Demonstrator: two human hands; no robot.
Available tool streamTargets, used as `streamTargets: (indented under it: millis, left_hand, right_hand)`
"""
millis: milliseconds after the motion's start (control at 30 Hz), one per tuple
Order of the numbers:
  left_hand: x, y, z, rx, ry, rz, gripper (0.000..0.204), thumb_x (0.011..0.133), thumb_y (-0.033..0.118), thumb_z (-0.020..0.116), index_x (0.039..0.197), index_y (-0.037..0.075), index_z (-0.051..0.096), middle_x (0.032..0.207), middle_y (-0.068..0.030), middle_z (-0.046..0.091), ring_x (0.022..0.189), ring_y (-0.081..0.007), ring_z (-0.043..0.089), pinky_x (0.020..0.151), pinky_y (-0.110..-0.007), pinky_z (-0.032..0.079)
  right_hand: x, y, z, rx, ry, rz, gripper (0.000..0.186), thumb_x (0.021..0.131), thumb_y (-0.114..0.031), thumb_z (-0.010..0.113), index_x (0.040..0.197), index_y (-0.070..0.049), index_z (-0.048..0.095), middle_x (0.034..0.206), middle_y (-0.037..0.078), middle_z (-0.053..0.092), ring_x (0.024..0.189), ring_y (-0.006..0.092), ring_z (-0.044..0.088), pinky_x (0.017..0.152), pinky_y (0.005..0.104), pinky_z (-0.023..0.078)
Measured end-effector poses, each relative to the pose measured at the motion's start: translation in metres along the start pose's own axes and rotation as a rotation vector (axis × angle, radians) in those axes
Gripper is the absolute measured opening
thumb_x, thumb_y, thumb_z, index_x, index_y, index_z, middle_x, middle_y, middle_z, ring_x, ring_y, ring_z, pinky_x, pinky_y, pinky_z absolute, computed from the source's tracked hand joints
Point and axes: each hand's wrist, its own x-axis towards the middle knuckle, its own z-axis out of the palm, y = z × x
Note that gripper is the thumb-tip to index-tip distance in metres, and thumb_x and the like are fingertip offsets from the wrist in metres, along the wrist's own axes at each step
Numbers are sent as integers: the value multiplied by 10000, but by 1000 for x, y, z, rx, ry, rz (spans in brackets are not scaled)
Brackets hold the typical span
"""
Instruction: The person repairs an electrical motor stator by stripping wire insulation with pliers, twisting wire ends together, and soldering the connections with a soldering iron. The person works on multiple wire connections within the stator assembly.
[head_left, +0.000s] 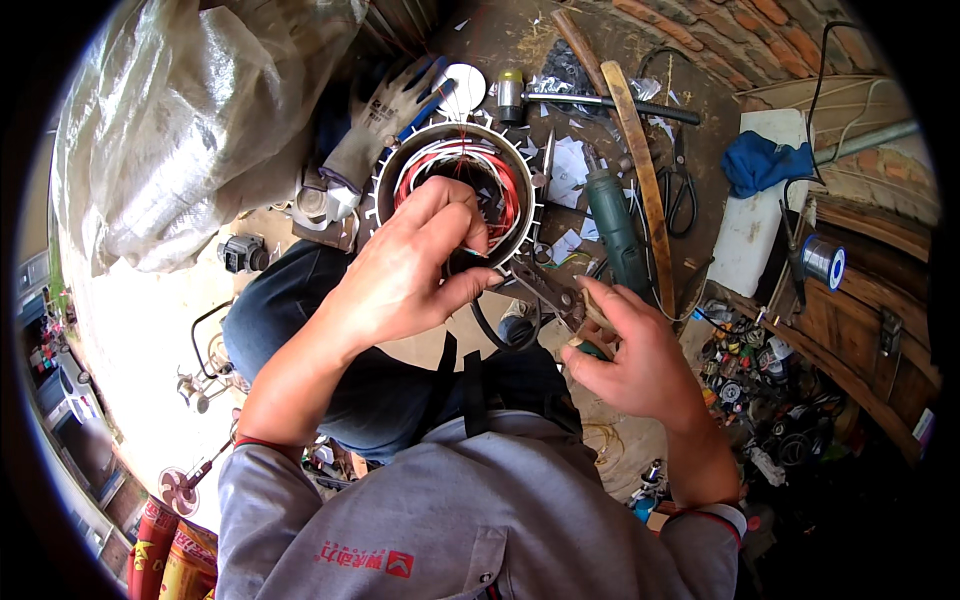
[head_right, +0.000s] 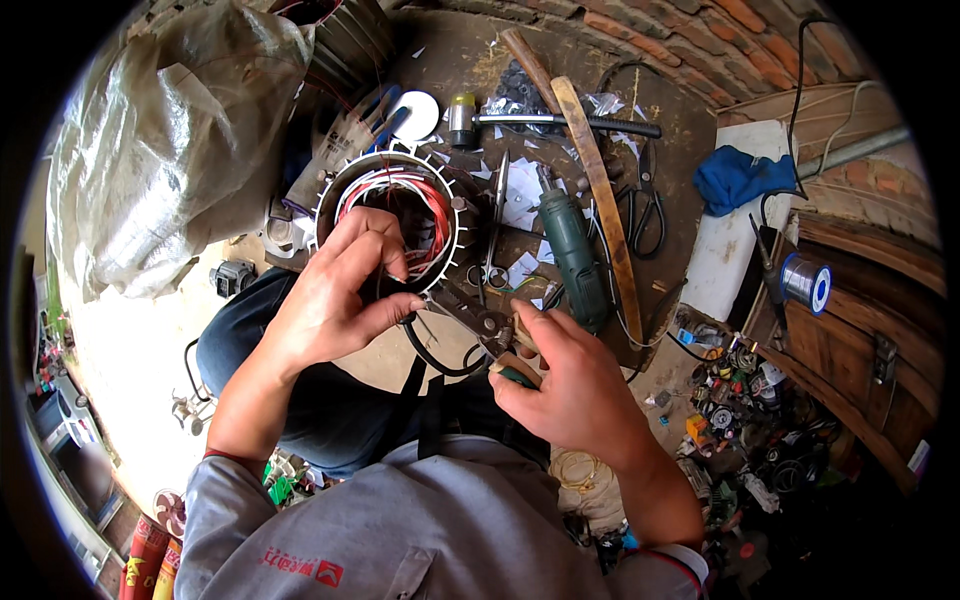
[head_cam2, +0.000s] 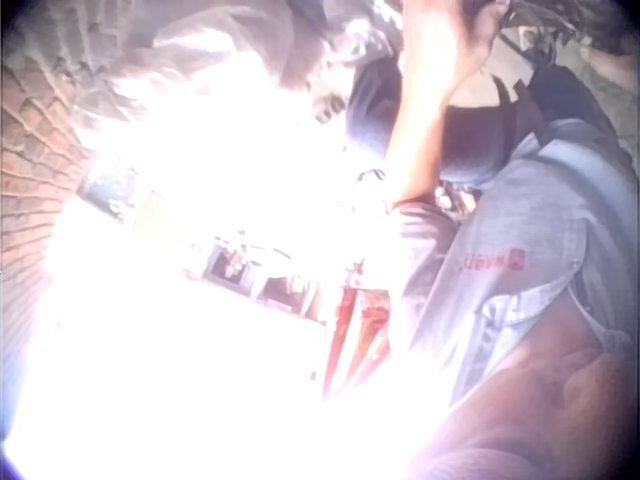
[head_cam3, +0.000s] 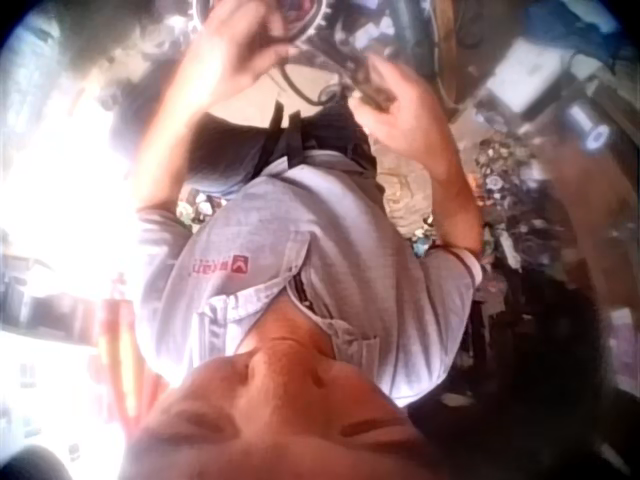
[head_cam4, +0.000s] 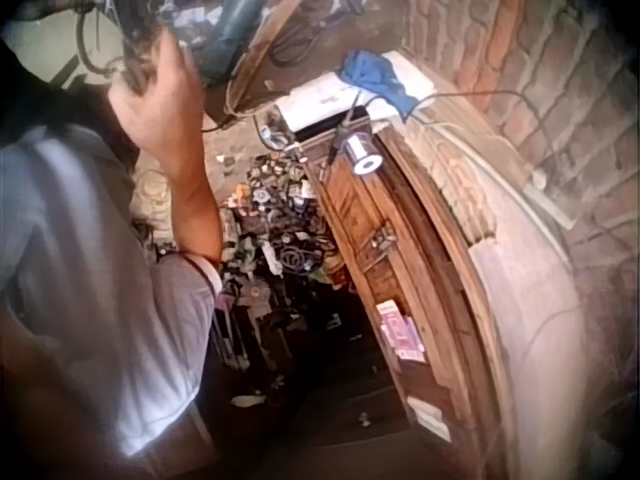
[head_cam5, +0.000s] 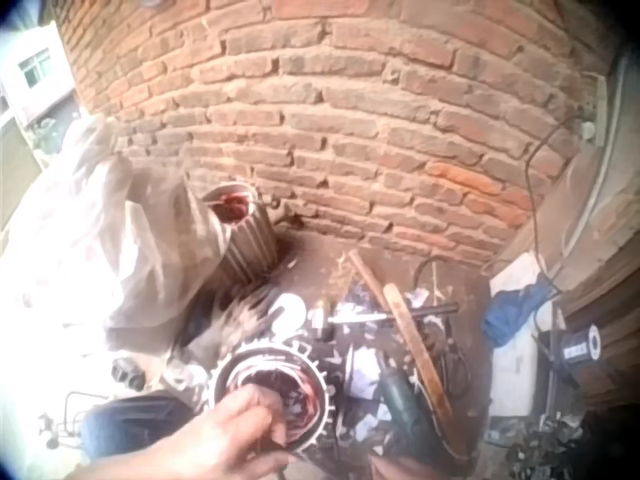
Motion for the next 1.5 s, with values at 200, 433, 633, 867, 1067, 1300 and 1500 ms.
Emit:
streamTargets:
  millis: [200,433,633,867,1067,1300,1500]
  left_hand:
    - [0,-1,5,-95,-18,-291,263,838,70,830,872,27,573,928,-84,680,804,-199,637,705,-308,517]
    - [2,-9,5,-111,19,-17,92,888,50,744,958,18,693,899,-125,691,840,-316,698,740,-388,553]
    - [1,-13,4,-160,-6,51,85,874,30,737,953,14,710,928,-103,708,884,-302,696,785,-385,553]
    - [1,-14,2,-117,-26,121,94,862,22,740,953,23,717,942,-93,713,906,-295,692,822,-386,542]
    - [2,-13,1,-87,-30,138,106,852,26,750,955,30,724,957,-100,718,919,-296,692,825,-386,542]
    - [0,-14,3,-73,-1,156,126,829,-4,756,951,21,733,953,-104,720,906,-290,690,819,-383,545]
    - [-1,-14,4,-69,8,174,148,805,-43,759,944,6,737,948,-112,719,889,-275,689,802,-376,545]
  right_hand:
    - [-3,25,4,-66,140,-184,675,760,-122,821,1361,62,573,1039,162,653,837,279,688,740,380,563]
    - [4,14,-8,-60,42,-106,673,746,-122,812,1355,64,593,983,160,667,825,303,691,742,384,556]
    - [11,12,-1,-61,50,-161,685,749,-137,806,1367,61,588,985,158,675,846,325,690,768,396,556]
    - [13,13,-3,-111,37,-187,694,737,-141,810,1370,41,592,1010,168,681,886,354,691,795,410,559]
    - [12,10,-7,-163,15,-198,687,749,-98,795,1383,54,580,1025,157,675,869,272,699,775,362,566]
    - [10,0,-11,-224,-9,-147,643,763,-81,770,1357,86,592,984,156,678,833,211,697,756,321,554]
    - [10,1,-8,-128,12,-110,639,737,-159,790,1314,61,626,1007,186,701,887,361,707,796,416,562]
